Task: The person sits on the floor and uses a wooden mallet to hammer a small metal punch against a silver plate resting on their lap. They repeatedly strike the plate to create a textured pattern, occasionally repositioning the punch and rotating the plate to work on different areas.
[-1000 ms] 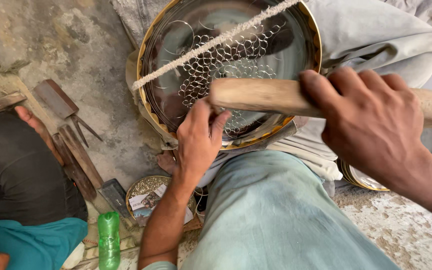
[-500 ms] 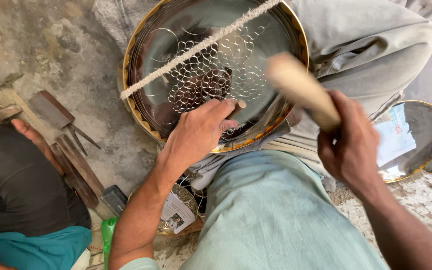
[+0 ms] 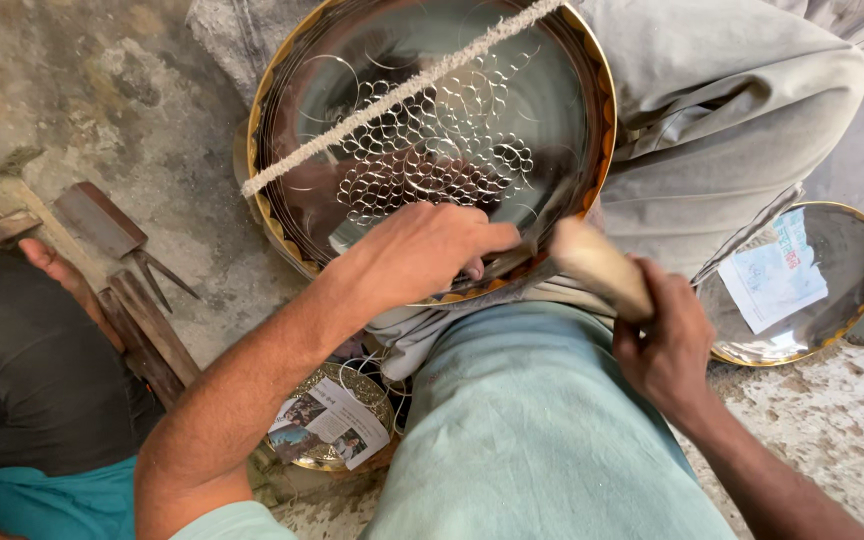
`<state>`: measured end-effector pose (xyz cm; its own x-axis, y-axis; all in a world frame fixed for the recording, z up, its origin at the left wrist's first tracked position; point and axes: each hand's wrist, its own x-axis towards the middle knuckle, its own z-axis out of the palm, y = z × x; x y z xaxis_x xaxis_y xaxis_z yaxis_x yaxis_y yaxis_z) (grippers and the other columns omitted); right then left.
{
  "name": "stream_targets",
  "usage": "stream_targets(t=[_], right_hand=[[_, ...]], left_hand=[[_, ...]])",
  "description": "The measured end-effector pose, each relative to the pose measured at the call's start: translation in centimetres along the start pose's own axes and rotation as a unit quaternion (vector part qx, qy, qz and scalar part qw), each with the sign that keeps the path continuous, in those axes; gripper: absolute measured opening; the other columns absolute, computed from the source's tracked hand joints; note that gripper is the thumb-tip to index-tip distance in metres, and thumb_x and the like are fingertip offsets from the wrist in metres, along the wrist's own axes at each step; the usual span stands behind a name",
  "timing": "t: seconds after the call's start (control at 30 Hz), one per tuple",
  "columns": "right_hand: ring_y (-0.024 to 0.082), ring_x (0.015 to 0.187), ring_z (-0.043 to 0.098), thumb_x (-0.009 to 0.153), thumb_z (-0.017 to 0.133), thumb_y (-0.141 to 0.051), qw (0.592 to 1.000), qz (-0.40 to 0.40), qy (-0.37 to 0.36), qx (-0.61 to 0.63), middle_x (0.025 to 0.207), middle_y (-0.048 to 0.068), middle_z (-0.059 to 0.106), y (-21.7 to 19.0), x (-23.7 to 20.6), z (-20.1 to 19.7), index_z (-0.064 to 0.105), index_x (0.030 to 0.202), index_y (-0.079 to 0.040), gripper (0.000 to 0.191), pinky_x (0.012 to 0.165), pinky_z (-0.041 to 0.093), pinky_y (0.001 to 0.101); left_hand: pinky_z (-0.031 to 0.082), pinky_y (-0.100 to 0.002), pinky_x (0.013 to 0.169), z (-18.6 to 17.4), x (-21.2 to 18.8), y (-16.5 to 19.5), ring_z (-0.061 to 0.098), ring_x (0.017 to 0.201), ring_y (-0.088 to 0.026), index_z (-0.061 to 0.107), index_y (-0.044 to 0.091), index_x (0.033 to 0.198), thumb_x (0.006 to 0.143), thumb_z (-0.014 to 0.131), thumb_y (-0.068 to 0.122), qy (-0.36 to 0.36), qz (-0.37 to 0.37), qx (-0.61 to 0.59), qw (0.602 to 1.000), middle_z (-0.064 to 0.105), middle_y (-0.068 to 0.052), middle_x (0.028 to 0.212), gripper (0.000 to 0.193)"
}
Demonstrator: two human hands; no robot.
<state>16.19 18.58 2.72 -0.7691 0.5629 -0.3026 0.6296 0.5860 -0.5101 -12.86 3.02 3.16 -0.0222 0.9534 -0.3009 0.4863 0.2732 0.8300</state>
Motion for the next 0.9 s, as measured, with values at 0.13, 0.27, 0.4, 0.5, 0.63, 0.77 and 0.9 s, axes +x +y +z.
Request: stream_targets(t=[0.13, 0.27, 0.4, 0.5, 0.63, 0.77, 0.9], right_hand=[[0.03, 0.098, 0.071, 0.087, 0.068, 0.0, 0.995, -0.017, 0.017, 0.093, 0.115, 0.02, 0.069, -0.9, 3.0, -1.6, 0.047, 0.139, 0.001, 0.057, 0.081, 0.06, 0.0391], [0.031, 0.095, 0.071, 0.087, 0.067, 0.005, 0.995, -0.086, 0.046, 0.027, 0.11, 0.022, 0.068, -3.5, 6.2, -3.4, 0.053, 0.134, -0.001, 0.05, 0.079, 0.058, 0.0415], [0.028, 0.102, 0.07, 0.083, 0.068, -0.003, 0.974, 0.008, -0.053, 0.218, 0.113, 0.017, 0.066, -5.4, 8.3, -5.4, 0.046, 0.138, -0.006, 0.059, 0.086, 0.061, 0.0391], [0.036, 0.093, 0.067, 0.083, 0.068, -0.001, 0.992, -0.105, -0.042, -0.052, 0.109, 0.02, 0.066, -5.9, 9.2, -5.8, 0.053, 0.142, -0.005, 0.061, 0.079, 0.053, 0.0465], [0.038, 0.09, 0.064, 0.079, 0.067, 0.0, 0.968, -0.186, -0.037, -0.162, 0.106, 0.017, 0.066, -7.6, 10.3, -5.5, 0.059, 0.135, -0.008, 0.057, 0.079, 0.051, 0.0491], [0.038, 0.086, 0.064, 0.079, 0.066, -0.002, 0.965, -0.255, -0.01, -0.065, 0.099, 0.02, 0.063, -11.0, 12.7, -6.7, 0.055, 0.122, -0.001, 0.044, 0.071, 0.049, 0.0476], [0.023, 0.072, 0.065, 0.088, 0.069, -0.012, 0.883, -0.291, -0.106, -0.354, 0.089, 0.009, 0.067, -14.4, 14.9, -7.9, 0.063, 0.123, -0.013, 0.035, 0.063, 0.048, 0.0385]], left_hand=[[0.058, -0.044, 0.069, 0.3, -1.8, -0.5, 0.072, 0.082, -0.032, 0.061, 0.009, 0.123, 0.089, 0.072, 0.005, 0.119, 0.007, -0.047, 0.992, 0.07, -0.013, 0.088, 0.036], [0.058, -0.044, 0.073, 1.0, -2.9, -0.8, 0.071, 0.091, -0.037, 0.056, 0.004, 0.119, 0.093, 0.076, 0.01, 0.202, 0.001, -0.042, 0.978, 0.069, -0.016, 0.102, 0.033], [0.062, -0.041, 0.072, 1.6, -3.2, -1.1, 0.076, 0.093, -0.033, 0.056, 0.006, 0.126, 0.091, 0.062, -0.002, 0.188, -0.028, -0.114, 0.975, 0.069, -0.016, 0.104, 0.036], [0.064, -0.038, 0.075, 1.8, -3.4, -1.2, 0.078, 0.096, -0.03, 0.057, 0.005, 0.127, 0.091, 0.057, -0.006, 0.168, -0.053, -0.142, 0.974, 0.069, -0.017, 0.107, 0.038], [0.061, -0.045, 0.076, 2.7, -3.9, -0.6, 0.072, 0.095, -0.039, 0.057, 0.001, 0.123, 0.095, 0.071, 0.012, 0.242, -0.087, -0.049, 0.965, 0.069, -0.02, 0.106, 0.034], [0.058, -0.045, 0.074, 4.2, -4.7, 0.0, 0.071, 0.09, -0.037, 0.058, 0.0, 0.121, 0.096, 0.072, 0.018, 0.351, -0.119, -0.065, 0.926, 0.068, -0.019, 0.102, 0.034], [0.053, -0.047, 0.072, 6.2, -5.0, 0.4, 0.067, 0.086, -0.039, 0.056, 0.0, 0.117, 0.1, 0.072, 0.019, 0.45, -0.162, -0.051, 0.877, 0.065, -0.018, 0.098, 0.03]])
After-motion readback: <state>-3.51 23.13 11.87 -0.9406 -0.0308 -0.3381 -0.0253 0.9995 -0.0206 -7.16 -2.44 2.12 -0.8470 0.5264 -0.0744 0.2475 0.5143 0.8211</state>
